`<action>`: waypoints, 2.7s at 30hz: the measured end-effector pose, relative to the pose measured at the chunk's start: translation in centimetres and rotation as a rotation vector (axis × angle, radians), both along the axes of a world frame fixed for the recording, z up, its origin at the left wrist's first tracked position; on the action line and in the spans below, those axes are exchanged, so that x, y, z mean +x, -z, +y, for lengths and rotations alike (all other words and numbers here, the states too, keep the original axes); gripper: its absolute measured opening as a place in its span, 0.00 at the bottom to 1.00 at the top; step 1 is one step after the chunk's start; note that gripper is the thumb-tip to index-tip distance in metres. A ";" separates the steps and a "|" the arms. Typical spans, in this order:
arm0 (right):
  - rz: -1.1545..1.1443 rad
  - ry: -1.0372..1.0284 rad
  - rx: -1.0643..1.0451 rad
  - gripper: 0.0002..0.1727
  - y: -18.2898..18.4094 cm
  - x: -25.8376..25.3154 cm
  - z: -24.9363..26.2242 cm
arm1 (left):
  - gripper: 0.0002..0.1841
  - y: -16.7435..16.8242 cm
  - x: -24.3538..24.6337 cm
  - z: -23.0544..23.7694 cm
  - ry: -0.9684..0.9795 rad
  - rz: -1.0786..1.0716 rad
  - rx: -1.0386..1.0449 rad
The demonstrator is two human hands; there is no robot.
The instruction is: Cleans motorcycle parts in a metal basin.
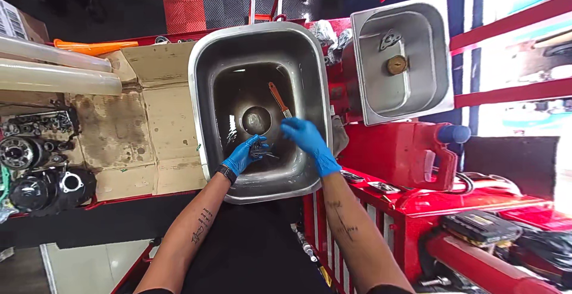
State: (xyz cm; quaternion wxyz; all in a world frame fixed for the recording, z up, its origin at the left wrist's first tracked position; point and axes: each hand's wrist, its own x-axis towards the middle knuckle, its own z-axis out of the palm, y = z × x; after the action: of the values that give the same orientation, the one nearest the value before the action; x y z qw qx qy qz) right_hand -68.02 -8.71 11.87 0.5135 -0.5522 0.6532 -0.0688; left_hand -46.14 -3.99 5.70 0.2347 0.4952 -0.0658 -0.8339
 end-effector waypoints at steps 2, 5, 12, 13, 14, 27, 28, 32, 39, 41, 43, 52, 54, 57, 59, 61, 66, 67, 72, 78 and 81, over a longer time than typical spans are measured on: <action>0.295 0.008 -0.170 0.21 2.0 0.6 -3.1 | 0.23 -0.2 0.4 0.0 -0.026 -0.003 0.016; 0.512 -0.033 -0.188 0.25 7.0 2.4 -6.8 | 0.24 -0.9 1.2 -0.1 -0.070 -0.012 0.045; 0.506 -0.014 -0.159 0.13 6.2 2.9 -7.2 | 0.26 -2.1 3.5 -0.5 -0.162 0.008 0.042; 0.481 0.015 -0.172 0.14 5.5 2.6 -6.9 | 0.27 -2.2 3.7 -0.7 -0.158 0.010 0.029; 0.449 0.036 -0.181 0.16 5.0 2.4 -6.2 | 0.27 -2.3 3.8 -0.8 -0.153 0.007 0.023; 0.503 0.037 -0.158 0.23 8.7 2.9 -4.0 | 0.28 -2.3 4.3 -1.7 -0.033 -0.202 -0.199; 0.486 0.032 -0.139 0.23 8.6 2.7 -4.2 | 0.29 -2.4 4.4 -1.8 -0.055 -0.209 -0.166; 0.292 0.106 -0.103 0.18 5.8 1.5 -4.5 | 0.29 -3.0 4.5 -2.1 -0.150 -0.177 -0.052; -0.635 0.251 -0.116 0.08 2.3 3.3 -0.9 | 0.26 -2.6 4.4 -2.7 -0.146 -0.176 0.054; -0.702 0.120 -0.058 0.09 1.9 5.1 0.2 | 0.22 -2.4 3.8 -3.0 -0.129 -0.259 0.085; -0.519 0.064 -0.098 0.10 2.3 5.2 0.1 | 0.22 -2.2 3.8 -3.2 -0.098 -0.309 0.093; -0.637 0.086 -0.217 0.10 2.4 4.6 1.8 | 0.22 -2.2 3.7 -3.1 -0.028 -0.232 0.196; -0.597 0.145 -0.250 0.10 2.7 4.4 1.6 | 0.22 -2.4 3.4 -3.4 0.014 -0.234 0.202; -0.709 0.127 -0.209 0.10 2.5 4.9 1.9 | 0.22 -2.3 3.6 -3.3 0.026 -0.242 0.222; -0.726 0.122 -0.203 0.10 3.2 4.5 2.0 | 0.22 -2.0 3.9 -3.8 0.028 -0.245 0.244; -0.782 0.160 -0.268 0.07 4.2 3.4 1.5 | 0.25 -2.6 4.1 -4.0 0.029 -0.227 0.258; -0.845 -0.004 -0.212 0.07 4.0 3.3 1.9 | 0.23 -3.1 3.9 -4.2 0.036 -0.303 0.266; -0.843 0.043 -0.166 0.09 3.5 3.0 1.5 | 0.25 -3.1 3.9 -4.5 0.040 -0.298 0.262; -0.755 -0.088 -0.208 0.12 3.4 3.5 0.3 | 0.23 -3.8 3.7 -4.6 0.078 -0.336 0.294; -0.704 -0.263 -0.290 0.12 3.9 3.6 -0.3 | 0.24 -3.9 4.0 -4.2 0.045 -0.325 0.330; -0.821 -0.265 -0.133 0.12 3.0 3.4 -1.1 | 0.21 -4.2 3.8 -4.2 0.052 -0.312 0.322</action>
State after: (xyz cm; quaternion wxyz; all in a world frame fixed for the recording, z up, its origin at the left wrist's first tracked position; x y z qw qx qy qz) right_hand -64.65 -9.79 8.91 0.6982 -0.5900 0.3129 -0.2581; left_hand -42.32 -8.20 9.92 0.1180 0.6475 0.0201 -0.7526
